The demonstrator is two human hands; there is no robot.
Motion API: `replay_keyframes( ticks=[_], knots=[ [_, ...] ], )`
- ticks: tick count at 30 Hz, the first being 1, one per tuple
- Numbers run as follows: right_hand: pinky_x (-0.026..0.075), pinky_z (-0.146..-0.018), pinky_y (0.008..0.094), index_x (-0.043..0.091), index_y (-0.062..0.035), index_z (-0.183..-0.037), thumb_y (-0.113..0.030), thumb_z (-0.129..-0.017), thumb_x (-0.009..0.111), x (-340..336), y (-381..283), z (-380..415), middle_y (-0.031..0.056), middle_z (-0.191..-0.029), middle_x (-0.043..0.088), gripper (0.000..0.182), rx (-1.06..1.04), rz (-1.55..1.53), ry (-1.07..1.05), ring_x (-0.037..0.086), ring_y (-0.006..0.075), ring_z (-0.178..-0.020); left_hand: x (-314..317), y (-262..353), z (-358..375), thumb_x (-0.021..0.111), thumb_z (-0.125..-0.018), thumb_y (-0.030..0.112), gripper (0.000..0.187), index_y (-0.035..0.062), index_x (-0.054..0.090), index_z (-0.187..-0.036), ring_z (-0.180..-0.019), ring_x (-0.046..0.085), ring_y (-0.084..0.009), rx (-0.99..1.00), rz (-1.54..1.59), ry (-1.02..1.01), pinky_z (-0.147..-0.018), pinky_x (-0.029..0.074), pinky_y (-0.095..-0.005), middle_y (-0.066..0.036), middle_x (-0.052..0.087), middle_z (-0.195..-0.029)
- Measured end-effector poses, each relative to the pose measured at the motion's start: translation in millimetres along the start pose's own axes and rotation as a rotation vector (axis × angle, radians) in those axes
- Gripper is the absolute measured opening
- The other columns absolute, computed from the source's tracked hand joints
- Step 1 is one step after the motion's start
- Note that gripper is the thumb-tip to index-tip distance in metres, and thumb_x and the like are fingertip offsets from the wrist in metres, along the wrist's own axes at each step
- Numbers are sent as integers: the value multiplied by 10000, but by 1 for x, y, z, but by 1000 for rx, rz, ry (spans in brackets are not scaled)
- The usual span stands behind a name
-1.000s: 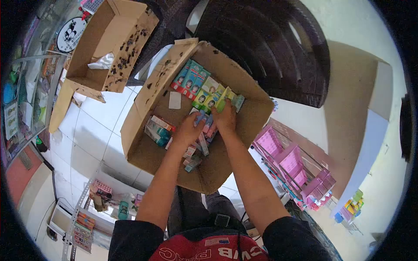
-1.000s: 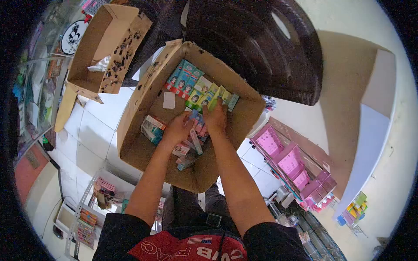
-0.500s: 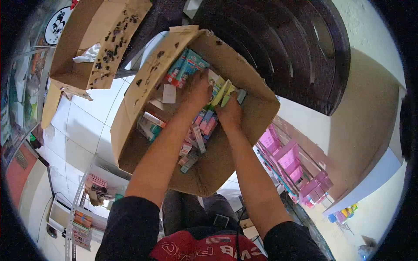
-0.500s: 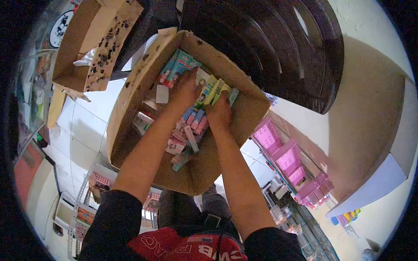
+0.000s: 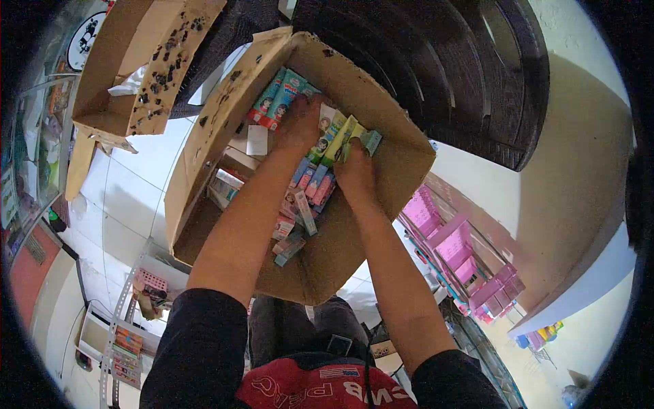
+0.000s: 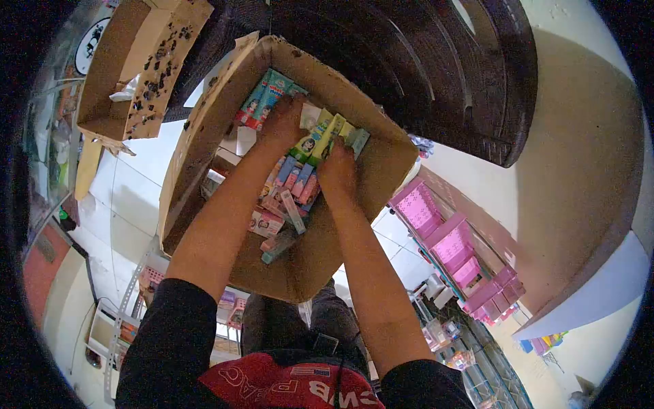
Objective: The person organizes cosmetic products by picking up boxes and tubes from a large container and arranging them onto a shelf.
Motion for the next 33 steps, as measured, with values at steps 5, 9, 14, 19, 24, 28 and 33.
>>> replay_keyframes(
  ticks=[5, 9, 14, 19, 24, 28, 33],
  knots=[
    [517, -881, 558, 448, -16, -1360, 22, -804, 668, -14, -13, 11, 347, -1097, 587, 599, -33, 34, -13, 605, 525, -1034, -12, -6, 16, 771, -809, 123, 489, 80, 522, -1228, -1094, 619, -407, 46, 170, -52, -898, 505, -511, -214, 646, -1138],
    [511, -898, 548, 451, -42, -1366, 19, -822, 639, -29, -21, 16, 326, -1096, 610, 579, -117, 34, 44, 615, 496, -1050, -26, -17, 47, 793, -793, 131, 532, 77, 545, -1260, -1104, 627, -403, -15, 330, 8, -885, 505, -497, -211, 659, -1155],
    [523, -889, 430, 503, -65, -1364, -64, -874, 674, -56, -32, 36, 231, -1120, 663, 519, -40, -330, -25, 667, 362, -1009, -67, -20, 92, 741, -859, 101, 506, 82, 568, -1334, -986, 663, -233, -137, 542, 76, -847, 529, -346, -160, 682, -1093],
    [515, -855, 342, 594, -61, -1298, -127, -899, 700, -104, -46, 78, 149, -1102, 692, 418, -203, -640, -180, 658, 223, -975, -134, 19, 137, 667, -944, 74, 456, 98, 548, -1383, -1036, 632, -161, -92, 787, 81, -878, 509, -300, -96, 674, -1169],
    [491, -849, 260, 646, -62, -1266, -89, -914, 690, -163, -43, 139, 30, -1066, 668, 355, -313, -929, -198, 598, 95, -967, -173, 74, 193, 640, -970, 77, 486, 64, 493, -1433, -1108, 584, -132, 73, 934, 8, -960, 467, -288, -55, 625, -1255],
    [503, -867, 274, 507, -94, -1417, -24, -933, 648, -217, -32, 197, 54, -1205, 624, 508, -393, -967, -243, 590, 130, -1041, -200, 137, 236, 630, -980, 76, 503, 40, 454, -1449, -1132, 573, -139, 109, 1020, -109, -970, 462, -287, -77, 619, -1251],
    [493, -941, 313, 479, -36, -1420, -16, -937, 638, -278, 1, 267, 87, -1224, 630, 510, -498, -1107, -253, 608, 149, -1103, -213, 214, 275, 605, -991, 65, 454, 34, 471, -1424, -1045, 594, -124, 231, 1017, -137, -904, 484, -277, -64, 635, -1165]
  ],
)
Point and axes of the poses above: each hand's wrist, its own z-axis away from the middle knuckle, its own x-axis out of the palm, y = z × x, the point moved 5 cm from there along -z, towards the middle knuckle
